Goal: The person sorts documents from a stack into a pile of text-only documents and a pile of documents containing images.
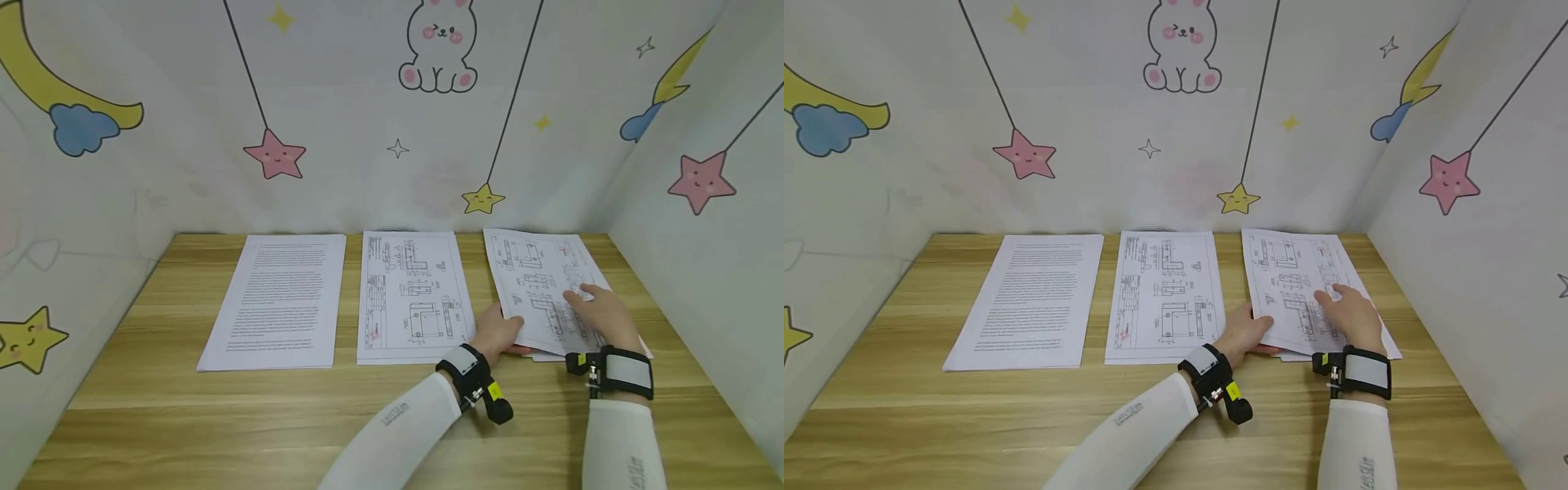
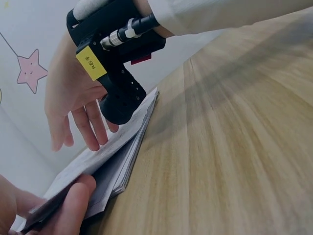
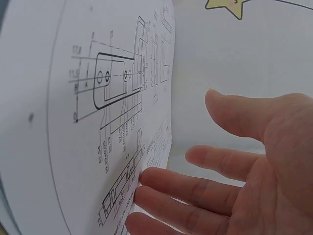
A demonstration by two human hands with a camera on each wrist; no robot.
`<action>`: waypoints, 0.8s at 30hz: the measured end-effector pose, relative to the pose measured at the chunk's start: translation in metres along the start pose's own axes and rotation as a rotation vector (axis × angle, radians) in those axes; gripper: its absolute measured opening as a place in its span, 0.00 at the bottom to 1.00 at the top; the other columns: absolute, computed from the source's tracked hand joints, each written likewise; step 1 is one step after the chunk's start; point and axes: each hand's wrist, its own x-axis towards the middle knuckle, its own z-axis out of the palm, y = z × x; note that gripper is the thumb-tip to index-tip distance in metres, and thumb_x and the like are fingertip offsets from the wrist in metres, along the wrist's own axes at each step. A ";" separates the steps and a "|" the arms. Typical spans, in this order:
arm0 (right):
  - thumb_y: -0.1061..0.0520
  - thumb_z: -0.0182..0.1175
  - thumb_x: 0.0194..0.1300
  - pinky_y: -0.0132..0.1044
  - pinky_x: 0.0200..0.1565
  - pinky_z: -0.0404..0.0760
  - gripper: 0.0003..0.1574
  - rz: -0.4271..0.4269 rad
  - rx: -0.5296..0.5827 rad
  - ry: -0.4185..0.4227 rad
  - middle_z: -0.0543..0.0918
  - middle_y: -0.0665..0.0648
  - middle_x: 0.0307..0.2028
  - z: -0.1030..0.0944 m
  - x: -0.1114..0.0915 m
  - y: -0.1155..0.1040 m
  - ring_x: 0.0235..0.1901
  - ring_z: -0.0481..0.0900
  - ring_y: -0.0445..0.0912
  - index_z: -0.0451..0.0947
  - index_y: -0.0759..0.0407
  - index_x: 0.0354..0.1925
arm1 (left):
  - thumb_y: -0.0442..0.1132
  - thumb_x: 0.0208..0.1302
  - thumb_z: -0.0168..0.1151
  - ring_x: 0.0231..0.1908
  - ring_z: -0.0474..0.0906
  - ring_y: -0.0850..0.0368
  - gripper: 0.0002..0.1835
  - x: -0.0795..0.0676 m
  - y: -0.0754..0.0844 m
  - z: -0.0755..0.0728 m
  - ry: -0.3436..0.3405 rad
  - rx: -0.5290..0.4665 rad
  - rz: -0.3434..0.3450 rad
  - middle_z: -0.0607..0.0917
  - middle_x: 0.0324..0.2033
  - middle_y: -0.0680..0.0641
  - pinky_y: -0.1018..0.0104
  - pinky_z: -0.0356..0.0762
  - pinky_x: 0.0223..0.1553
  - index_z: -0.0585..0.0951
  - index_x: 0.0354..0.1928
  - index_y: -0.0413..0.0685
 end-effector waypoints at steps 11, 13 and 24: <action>0.31 0.37 0.74 0.72 0.63 0.63 0.53 -0.023 0.002 -0.017 0.58 0.83 0.69 -0.003 -0.001 0.002 0.68 0.56 0.78 0.50 0.71 0.74 | 0.27 0.66 0.52 0.49 0.77 0.56 0.24 0.005 -0.004 0.003 0.019 0.061 0.038 0.81 0.54 0.45 0.60 0.75 0.54 0.71 0.64 0.44; 0.30 0.36 0.74 0.72 0.62 0.64 0.53 -0.038 0.000 -0.029 0.59 0.83 0.68 -0.005 -0.002 0.002 0.67 0.58 0.77 0.49 0.71 0.75 | 0.27 0.66 0.53 0.52 0.76 0.55 0.25 0.004 -0.003 0.001 0.028 0.065 0.025 0.80 0.56 0.44 0.58 0.73 0.59 0.70 0.65 0.43; 0.26 0.35 0.72 0.73 0.61 0.63 0.56 -0.015 0.086 -0.009 0.56 0.83 0.69 -0.015 -0.004 0.006 0.67 0.57 0.78 0.40 0.65 0.78 | 0.33 0.69 0.53 0.56 0.77 0.55 0.29 -0.004 0.009 -0.038 -0.051 0.038 0.010 0.77 0.62 0.44 0.55 0.74 0.62 0.65 0.72 0.48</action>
